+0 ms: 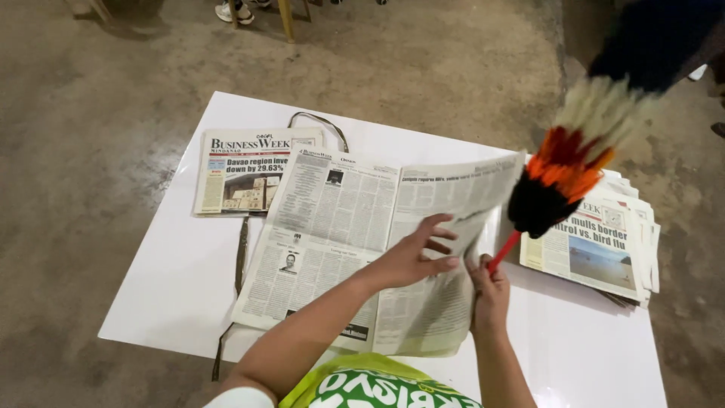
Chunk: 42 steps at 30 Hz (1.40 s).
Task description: Dusting and organizing a stack of newspapers on a table using a feather duster.
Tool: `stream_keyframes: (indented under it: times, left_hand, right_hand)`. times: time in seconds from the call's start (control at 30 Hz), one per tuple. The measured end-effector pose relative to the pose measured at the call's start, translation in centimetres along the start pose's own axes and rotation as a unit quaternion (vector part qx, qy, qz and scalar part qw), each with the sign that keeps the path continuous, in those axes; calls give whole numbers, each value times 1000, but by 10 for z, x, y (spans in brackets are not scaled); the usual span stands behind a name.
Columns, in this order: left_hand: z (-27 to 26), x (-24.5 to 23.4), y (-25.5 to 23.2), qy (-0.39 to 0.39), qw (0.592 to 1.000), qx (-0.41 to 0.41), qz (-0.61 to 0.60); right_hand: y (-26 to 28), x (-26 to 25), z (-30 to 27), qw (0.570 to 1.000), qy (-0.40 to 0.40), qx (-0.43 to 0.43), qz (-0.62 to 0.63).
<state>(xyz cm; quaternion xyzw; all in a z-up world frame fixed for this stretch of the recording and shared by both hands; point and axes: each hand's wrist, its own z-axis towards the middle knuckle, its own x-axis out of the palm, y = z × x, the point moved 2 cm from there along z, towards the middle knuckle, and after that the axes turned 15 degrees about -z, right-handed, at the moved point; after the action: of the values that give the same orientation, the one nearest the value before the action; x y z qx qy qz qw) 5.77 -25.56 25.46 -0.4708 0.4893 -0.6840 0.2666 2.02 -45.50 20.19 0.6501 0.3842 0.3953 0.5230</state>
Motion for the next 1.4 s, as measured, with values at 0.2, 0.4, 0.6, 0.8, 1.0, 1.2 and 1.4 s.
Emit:
stream_keyframes:
  times: [0.2,0.4,0.6,0.8,1.0,1.2,1.4]
  left_hand:
    - [3,20,-37,-16,990,-17,136]
    - [-18,-71,-36,-134,981,-24,141]
    - [-78,-202,-8,-399,883,-163,186]
    - [-140,-296,114,-479,820,-174,260]
    - [-169,-300,148,-548,791,-162,217]
    - [-182,-317,155,-529,844,-85,-14]
    - [-180,-324,168,-502,848,-158,63]
  right_hand:
    - [2,-3,-14,989,144,-20,-41]
    - [-1,-58,26,983,3,-111,-148]
    - [-3,-121,68,816,-176,-213,-508]
    - [-32,-93,68,727,-113,-23,-677]
    - [-25,-66,48,776,-132,-180,-590]
    - [28,-80,54,659,-188,-352,-638]
    - [-10,-1,7,838,52,-291,-459]
